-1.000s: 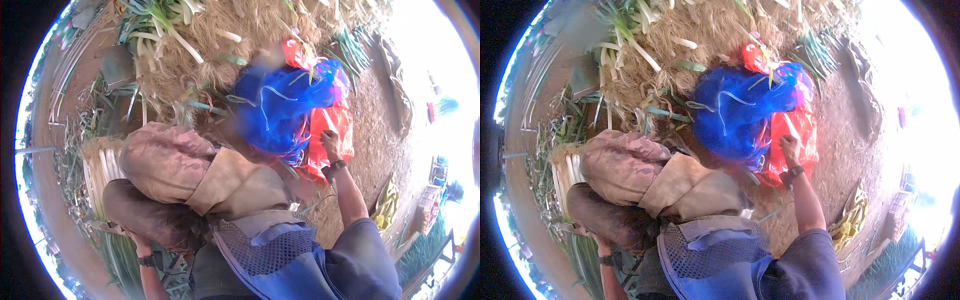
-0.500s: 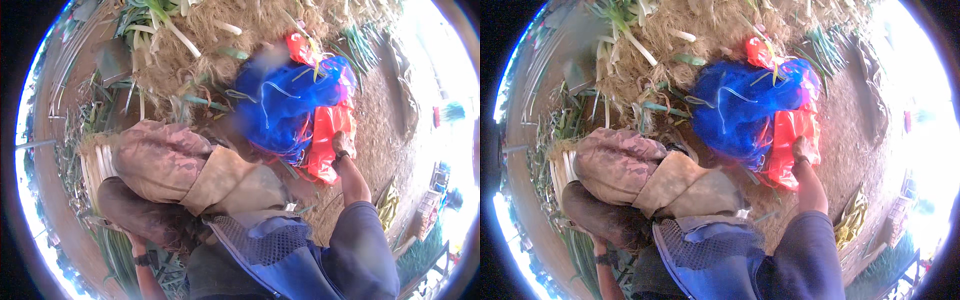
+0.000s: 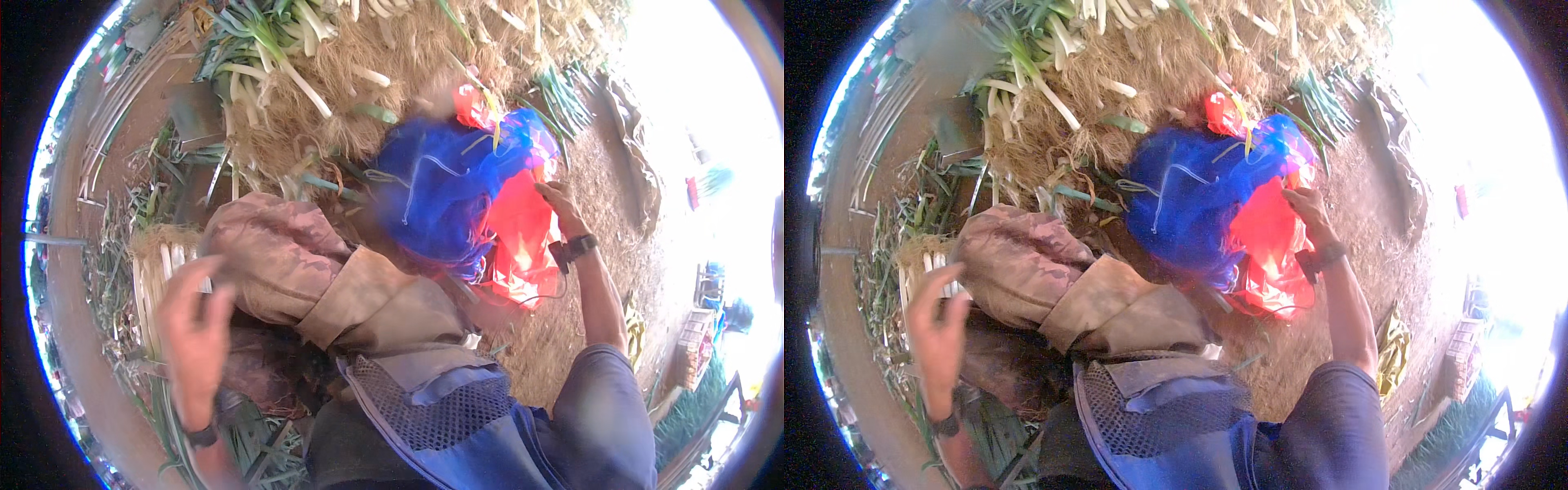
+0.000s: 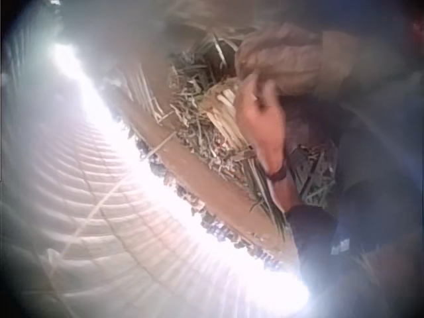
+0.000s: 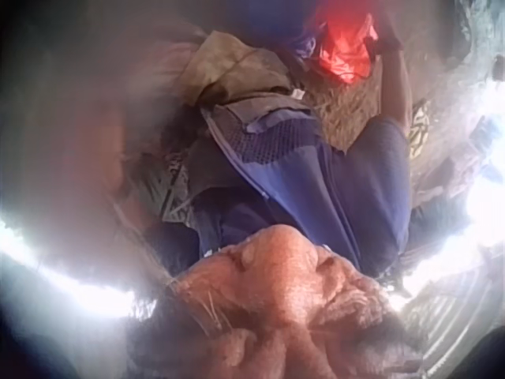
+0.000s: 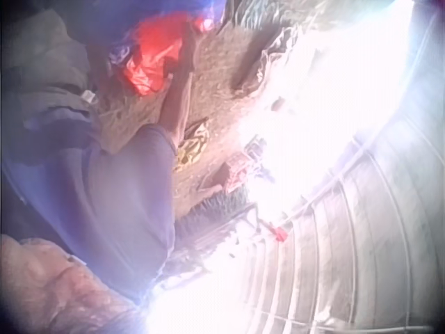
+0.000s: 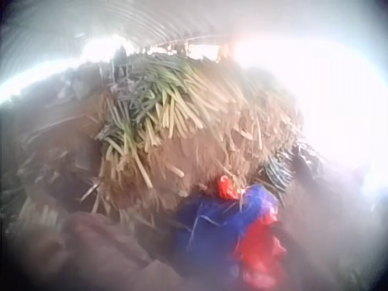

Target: Trimming harvested leeks using a fixed blade, then bagging and tying them into bunches.

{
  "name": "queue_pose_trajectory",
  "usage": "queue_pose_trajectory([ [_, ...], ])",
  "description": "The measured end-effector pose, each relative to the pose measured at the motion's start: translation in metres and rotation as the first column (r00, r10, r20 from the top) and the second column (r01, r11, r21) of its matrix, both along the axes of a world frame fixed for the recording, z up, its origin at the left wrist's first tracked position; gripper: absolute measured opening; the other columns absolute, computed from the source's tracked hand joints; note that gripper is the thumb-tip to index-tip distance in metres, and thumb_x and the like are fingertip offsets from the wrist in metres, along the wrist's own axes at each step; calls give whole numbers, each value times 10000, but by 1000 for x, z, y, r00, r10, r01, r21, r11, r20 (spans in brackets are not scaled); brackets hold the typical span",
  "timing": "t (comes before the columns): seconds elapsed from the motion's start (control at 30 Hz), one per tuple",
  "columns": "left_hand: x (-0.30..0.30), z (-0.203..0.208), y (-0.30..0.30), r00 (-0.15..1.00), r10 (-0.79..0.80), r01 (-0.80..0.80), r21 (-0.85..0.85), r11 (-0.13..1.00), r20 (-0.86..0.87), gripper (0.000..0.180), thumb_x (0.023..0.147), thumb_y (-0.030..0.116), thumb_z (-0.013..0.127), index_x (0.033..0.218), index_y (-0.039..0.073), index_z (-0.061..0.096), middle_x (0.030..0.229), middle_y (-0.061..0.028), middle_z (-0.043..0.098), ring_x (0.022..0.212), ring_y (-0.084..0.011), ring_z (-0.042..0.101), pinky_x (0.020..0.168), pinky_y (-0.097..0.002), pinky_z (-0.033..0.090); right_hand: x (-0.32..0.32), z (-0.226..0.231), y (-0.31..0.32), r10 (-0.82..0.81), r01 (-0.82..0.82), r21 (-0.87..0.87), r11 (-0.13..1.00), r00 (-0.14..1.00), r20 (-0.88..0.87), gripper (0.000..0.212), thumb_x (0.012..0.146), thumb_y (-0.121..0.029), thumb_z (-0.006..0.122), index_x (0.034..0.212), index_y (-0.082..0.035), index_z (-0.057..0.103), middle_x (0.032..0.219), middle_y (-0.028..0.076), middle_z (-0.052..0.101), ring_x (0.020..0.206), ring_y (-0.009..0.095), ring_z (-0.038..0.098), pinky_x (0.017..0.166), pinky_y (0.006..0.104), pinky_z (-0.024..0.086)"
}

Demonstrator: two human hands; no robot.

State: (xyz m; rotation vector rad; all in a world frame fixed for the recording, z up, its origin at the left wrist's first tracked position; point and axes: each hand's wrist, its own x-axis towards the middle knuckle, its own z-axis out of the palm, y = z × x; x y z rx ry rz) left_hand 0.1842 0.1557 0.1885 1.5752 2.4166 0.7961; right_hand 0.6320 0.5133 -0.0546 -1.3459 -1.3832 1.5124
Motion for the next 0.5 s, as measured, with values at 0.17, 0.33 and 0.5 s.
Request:
queue_pose_trajectory([
  [0.17,79,-42,79,868,-496,496,-1,868,18,301,816,199,705,1042,5,664,970,-161,672,893,-313,639,807,-396,505,-55,62,-15,-15,12,42,999,996,83,164,869,-200,669,756,-81,670,661,-33,564,577,77,500,569,221,412],
  [0.33,117,-99,116,869,-493,494,107,863,-42,587,802,260,718,1245,-69,517,1194,-210,590,1095,-352,568,977,-465,402,-112,112,-65,71,-77,-61,995,993,-97,175,879,-204,660,772,-66,659,657,-28,571,571,67,516,524,224,397],
  [0.5,126,-127,120,855,-438,469,55,882,-277,364,802,130,610,1123,-41,579,1140,-171,593,1031,-282,579,903,-423,415,-144,141,-108,116,-140,-108,984,973,-200,162,899,-176,633,897,-18,668,769,19,644,652,92,590,592,234,475],
])
